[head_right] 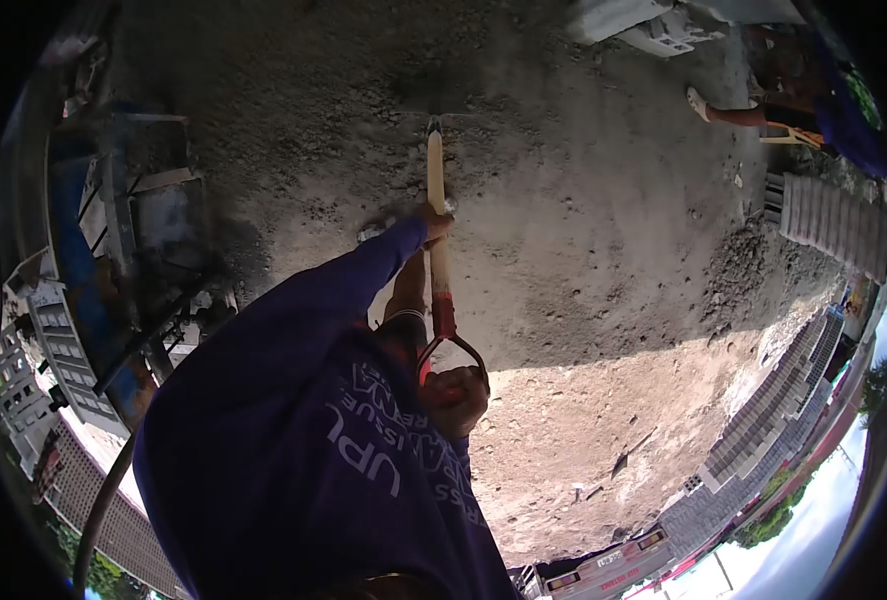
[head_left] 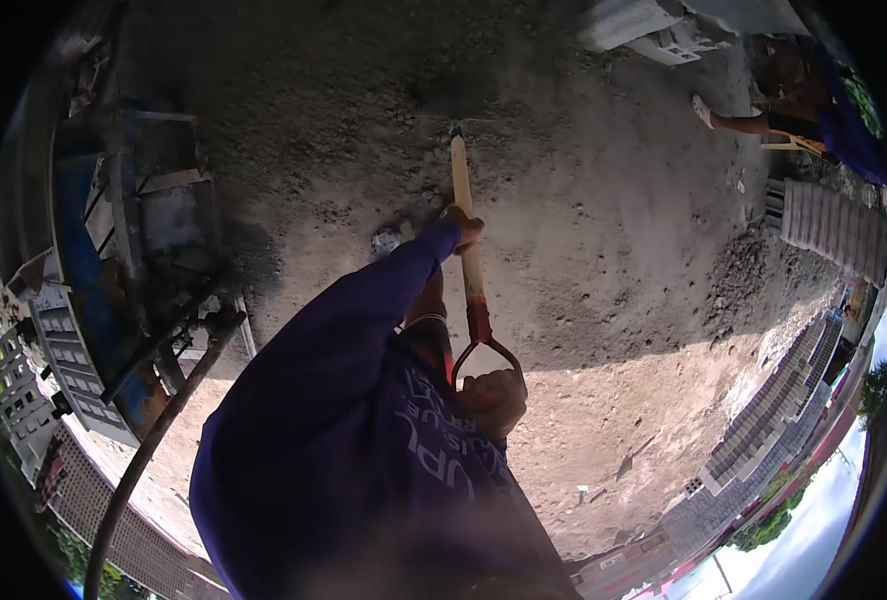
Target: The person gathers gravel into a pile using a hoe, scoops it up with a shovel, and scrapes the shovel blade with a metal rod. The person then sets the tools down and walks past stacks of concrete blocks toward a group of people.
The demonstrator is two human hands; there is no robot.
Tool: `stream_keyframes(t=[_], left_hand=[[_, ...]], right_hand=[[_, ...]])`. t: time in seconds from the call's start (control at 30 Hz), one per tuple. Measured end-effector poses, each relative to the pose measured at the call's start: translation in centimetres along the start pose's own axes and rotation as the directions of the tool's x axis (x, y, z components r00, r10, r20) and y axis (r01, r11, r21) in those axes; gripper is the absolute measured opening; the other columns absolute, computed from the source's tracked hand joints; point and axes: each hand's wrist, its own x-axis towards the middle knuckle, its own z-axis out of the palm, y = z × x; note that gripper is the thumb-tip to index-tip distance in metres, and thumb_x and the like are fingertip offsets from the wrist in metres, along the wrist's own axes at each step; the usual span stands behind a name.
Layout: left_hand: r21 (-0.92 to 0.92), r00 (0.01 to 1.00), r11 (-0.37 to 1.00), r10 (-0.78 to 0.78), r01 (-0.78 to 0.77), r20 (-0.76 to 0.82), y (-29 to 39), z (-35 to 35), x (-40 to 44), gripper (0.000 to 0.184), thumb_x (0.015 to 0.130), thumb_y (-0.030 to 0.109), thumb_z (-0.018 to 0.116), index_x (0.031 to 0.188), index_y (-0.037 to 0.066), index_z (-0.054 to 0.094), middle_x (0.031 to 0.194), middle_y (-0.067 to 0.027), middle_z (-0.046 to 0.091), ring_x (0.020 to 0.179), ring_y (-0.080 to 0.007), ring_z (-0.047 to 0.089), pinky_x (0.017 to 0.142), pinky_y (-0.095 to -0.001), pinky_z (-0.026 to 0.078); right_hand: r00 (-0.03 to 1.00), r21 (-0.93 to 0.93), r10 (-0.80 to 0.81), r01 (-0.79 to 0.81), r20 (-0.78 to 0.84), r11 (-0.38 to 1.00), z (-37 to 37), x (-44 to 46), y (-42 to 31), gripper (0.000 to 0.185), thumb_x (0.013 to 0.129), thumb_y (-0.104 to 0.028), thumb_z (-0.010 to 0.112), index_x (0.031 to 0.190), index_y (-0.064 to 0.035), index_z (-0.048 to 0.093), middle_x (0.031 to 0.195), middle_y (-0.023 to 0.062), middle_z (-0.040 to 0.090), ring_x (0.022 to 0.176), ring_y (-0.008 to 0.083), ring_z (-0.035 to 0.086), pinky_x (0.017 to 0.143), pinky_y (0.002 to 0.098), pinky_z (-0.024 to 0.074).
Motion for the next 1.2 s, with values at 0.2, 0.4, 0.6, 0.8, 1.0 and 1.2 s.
stream_keyframes(t=[0.2, 0.4, 0.6, 0.8, 1.0, 1.2], left_hand=[[-0.056, 0.999, 0.997, 0.048, -0.048, 0.003, 2.2, 1.0, -2.8, 0.055, 0.080, 0.029, 0.056, 0.115, -0.010, 0.039, 0.074, -0.0142, 0.057, 0.048, -0.0184, 0.055, 0.039, -0.0326, 0.043], [-0.017, 0.998, 0.998, 0.065, -0.066, -0.012, 4.6, -3.5, 5.7, 0.056, 0.081, 0.033, 0.057, 0.113, -0.009, 0.041, 0.077, -0.0155, 0.057, 0.051, -0.0199, 0.057, 0.041, -0.0333, 0.046], [-0.049, 0.999, 0.998, 0.047, -0.046, 0.022, 2.0, -1.6, 4.0, 0.052, 0.080, 0.033, 0.057, 0.109, -0.008, 0.044, 0.078, -0.0157, 0.059, 0.053, -0.0222, 0.058, 0.041, -0.0333, 0.047], [-0.035, 0.999, 0.999, -0.003, 0.005, 0.041, 2.7, 1.6, -0.7, 0.055, 0.080, 0.033, 0.058, 0.112, -0.009, 0.044, 0.089, -0.0170, 0.059, 0.073, -0.0209, 0.062, 0.050, -0.0343, 0.052], [0.020, 1.000, 1.000, 0.010, -0.010, 0.002, 4.2, -2.9, 6.6, 0.050, 0.080, 0.032, 0.058, 0.106, -0.009, 0.047, 0.077, -0.0147, 0.059, 0.061, -0.0207, 0.060, 0.045, -0.0335, 0.049], [0.033, 1.000, 0.999, -0.004, 0.004, 0.000, 2.1, -0.8, 1.3, 0.059, 0.079, 0.033, 0.058, 0.118, -0.006, 0.038, 0.101, -0.0205, 0.057, 0.079, -0.0255, 0.062, 0.058, -0.0338, 0.053]], right_hand=[[0.972, 0.614, 0.221, -0.223, 0.080, 0.757, -1.8, -0.2, -0.5, 0.013, 0.075, -0.015, 0.055, 0.067, -0.0108, 0.046, 0.055, 0.0014, 0.047, 0.053, 0.0159, 0.048, 0.057, 0.0358, 0.0436], [0.926, 0.626, 0.367, -0.337, 0.086, 0.703, 5.0, 5.2, 0.9, 0.018, 0.078, -0.021, 0.055, 0.067, -0.0109, 0.045, 0.059, 0.0017, 0.047, 0.058, 0.0170, 0.049, 0.068, 0.0375, 0.0432], [0.984, 0.182, 0.178, -0.176, 0.007, 0.967, 1.2, 3.3, 0.4, 0.023, 0.078, -0.025, 0.052, 0.065, -0.0079, 0.046, 0.057, 0.0052, 0.047, 0.053, 0.0169, 0.048, 0.055, 0.0323, 0.0430], [0.966, 0.581, 0.255, -0.226, 0.032, 0.782, -2.1, 2.4, -2.0, 0.017, 0.075, -0.022, 0.054, 0.067, -0.0090, 0.047, 0.057, 0.0032, 0.048, 0.051, 0.0160, 0.048, 0.050, 0.0329, 0.0420], [0.911, 0.584, 0.412, -0.354, 0.038, 0.730, 4.0, 7.4, 1.9, 0.017, 0.078, -0.021, 0.053, 0.069, -0.0081, 0.047, 0.061, 0.0047, 0.049, 0.060, 0.0164, 0.051, 0.064, 0.0367, 0.0443], [0.942, 0.467, 0.335, -0.310, 0.032, 0.828, -1.1, 4.0, -0.1, 0.022, 0.080, -0.023, 0.050, 0.065, -0.0092, 0.042, 0.052, 0.0016, 0.040, 0.051, 0.0143, 0.045, 0.052, 0.0293, 0.0405]])
